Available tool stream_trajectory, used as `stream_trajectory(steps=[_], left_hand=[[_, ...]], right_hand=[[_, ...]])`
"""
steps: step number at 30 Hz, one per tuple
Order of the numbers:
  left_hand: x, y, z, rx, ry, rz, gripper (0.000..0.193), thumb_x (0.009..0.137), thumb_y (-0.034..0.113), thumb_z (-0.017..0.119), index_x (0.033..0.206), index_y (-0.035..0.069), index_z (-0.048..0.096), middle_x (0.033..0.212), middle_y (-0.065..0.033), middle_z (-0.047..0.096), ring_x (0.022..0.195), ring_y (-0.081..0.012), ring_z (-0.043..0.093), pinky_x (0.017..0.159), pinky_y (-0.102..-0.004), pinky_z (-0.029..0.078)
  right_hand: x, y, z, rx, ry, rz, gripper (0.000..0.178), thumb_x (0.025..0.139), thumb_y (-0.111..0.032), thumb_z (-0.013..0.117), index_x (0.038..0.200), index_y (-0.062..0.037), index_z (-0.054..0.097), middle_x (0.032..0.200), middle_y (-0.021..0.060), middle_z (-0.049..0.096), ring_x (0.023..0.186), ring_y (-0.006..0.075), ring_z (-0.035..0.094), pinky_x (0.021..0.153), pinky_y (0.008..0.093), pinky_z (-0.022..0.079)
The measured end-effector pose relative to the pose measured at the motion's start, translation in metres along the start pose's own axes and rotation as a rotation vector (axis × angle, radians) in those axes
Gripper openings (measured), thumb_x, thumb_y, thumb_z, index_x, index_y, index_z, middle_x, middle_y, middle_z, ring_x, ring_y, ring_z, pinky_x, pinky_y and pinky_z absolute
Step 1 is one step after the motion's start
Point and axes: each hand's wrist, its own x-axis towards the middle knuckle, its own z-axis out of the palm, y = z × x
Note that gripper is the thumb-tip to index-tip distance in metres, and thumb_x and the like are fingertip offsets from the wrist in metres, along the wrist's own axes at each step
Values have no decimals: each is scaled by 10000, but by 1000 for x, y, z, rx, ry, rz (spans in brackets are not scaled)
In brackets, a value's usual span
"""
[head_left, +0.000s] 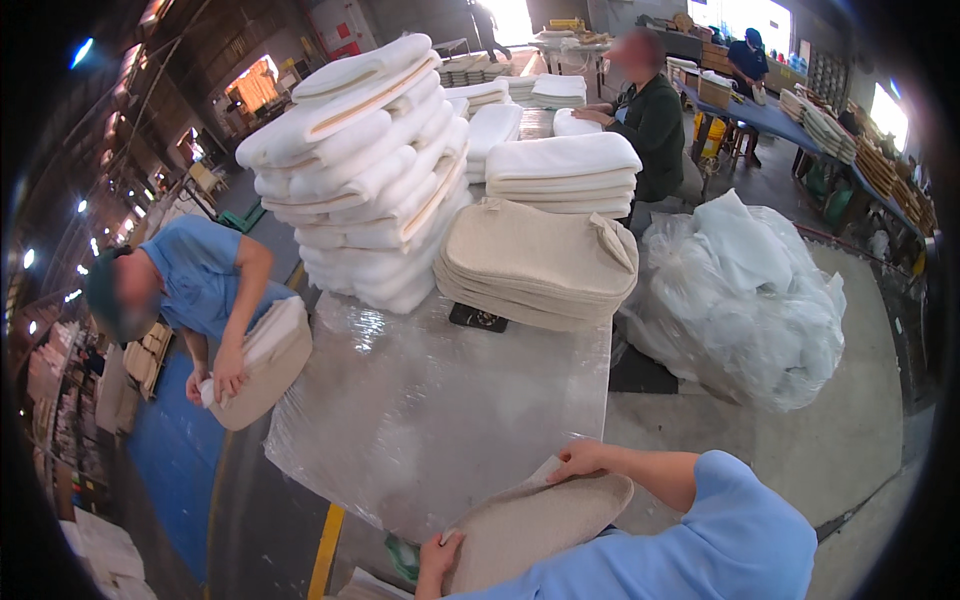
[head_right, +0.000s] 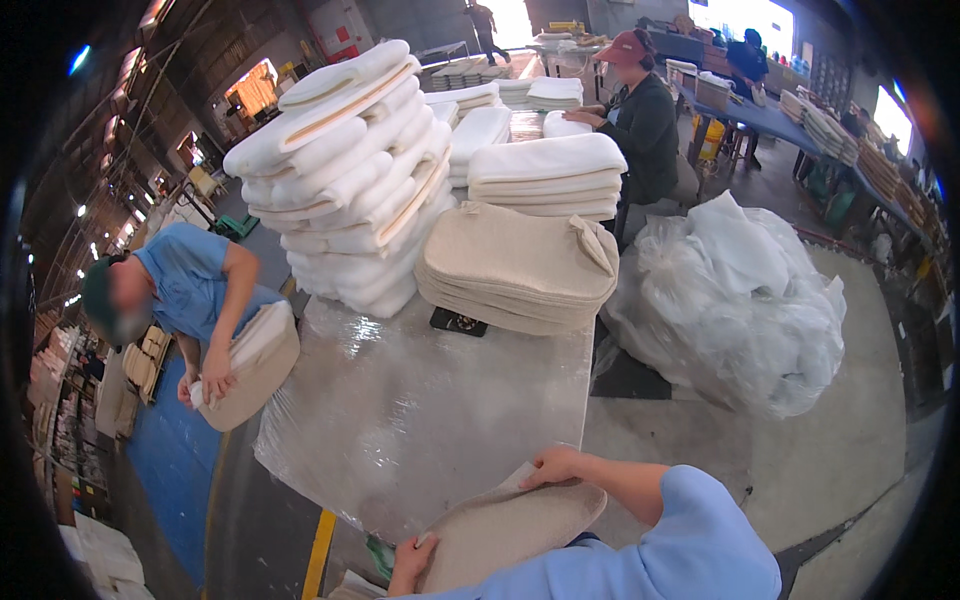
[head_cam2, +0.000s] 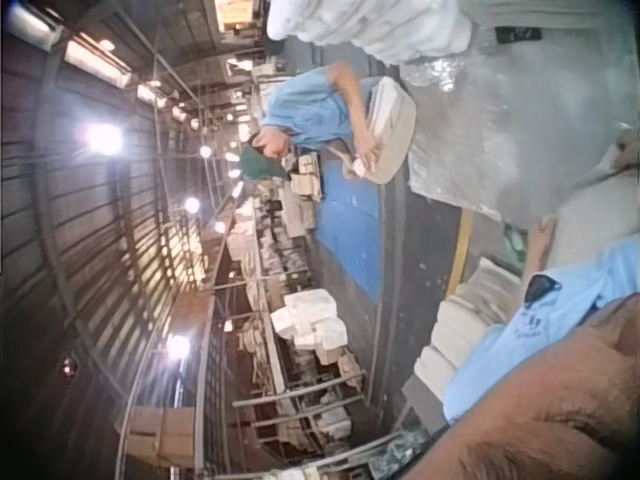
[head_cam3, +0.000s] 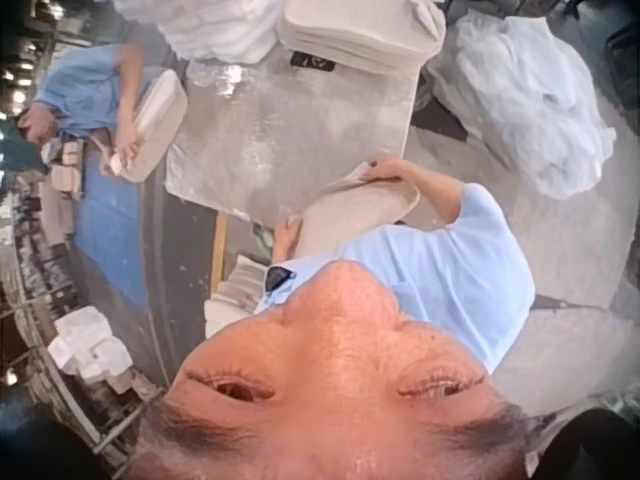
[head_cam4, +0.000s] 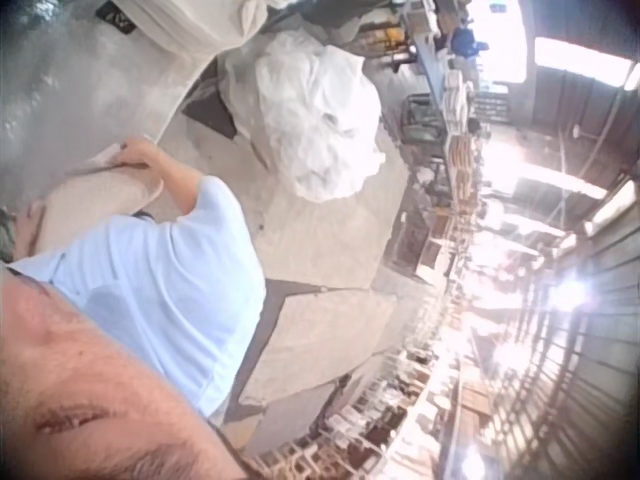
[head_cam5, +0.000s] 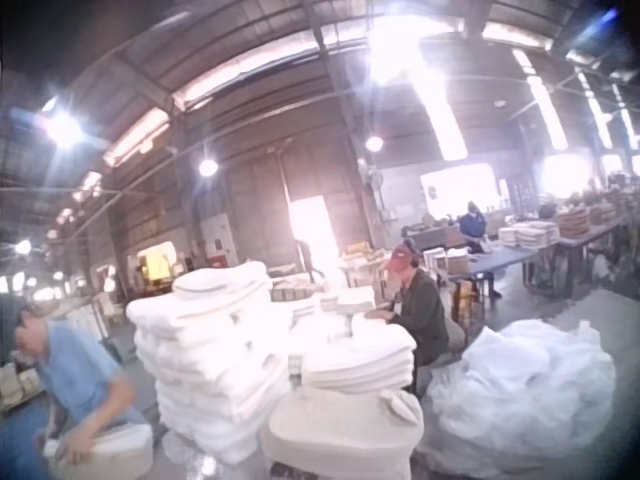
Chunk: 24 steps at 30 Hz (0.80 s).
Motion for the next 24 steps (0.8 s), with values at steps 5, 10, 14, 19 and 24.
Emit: stream_trajectory(steps=[5,10,14,19,24], left_hand=[[4,6,14,173,285,161,576,919,536,739,1079,-16,774,1038,-256,755,978,-439,708,890,-512,539],[7,11,15,349,356,278,426,1008,380,631,908,-26,710,896,-263,688,887,-493,649,789,-588,488],[9,17,19,234,394,205,441,1035,379,585,889,-26,680,896,-269,684,883,-501,644,780,-595,481],[12,18,24,265,372,146,455,1045,403,567,922,-15,699,901,-266,689,889,-497,649,793,-580,495],[9,21,12,403,352,219,474,1021,456,601,1026,3,742,991,-242,730,963,-455,685,847,-552,518]], right_hand=[[18,3,6,-123,38,16,575,879,-545,773,1181,-55,759,1205,180,744,1150,357,696,959,469,548],[30,5,24,-353,198,-253,407,982,-423,687,1186,-74,732,1162,178,712,1161,387,655,993,488,507],[35,4,28,-311,245,-299,339,1002,-394,660,1076,-68,716,1087,164,703,1122,397,650,980,506,498],[44,9,30,-312,250,-295,310,975,-374,685,1143,-117,728,1096,130,724,1130,382,663,962,525,513],[36,7,24,-461,294,-320,385,974,-406,691,1228,-117,696,1095,160,717,1078,399,657,962,516,510]])
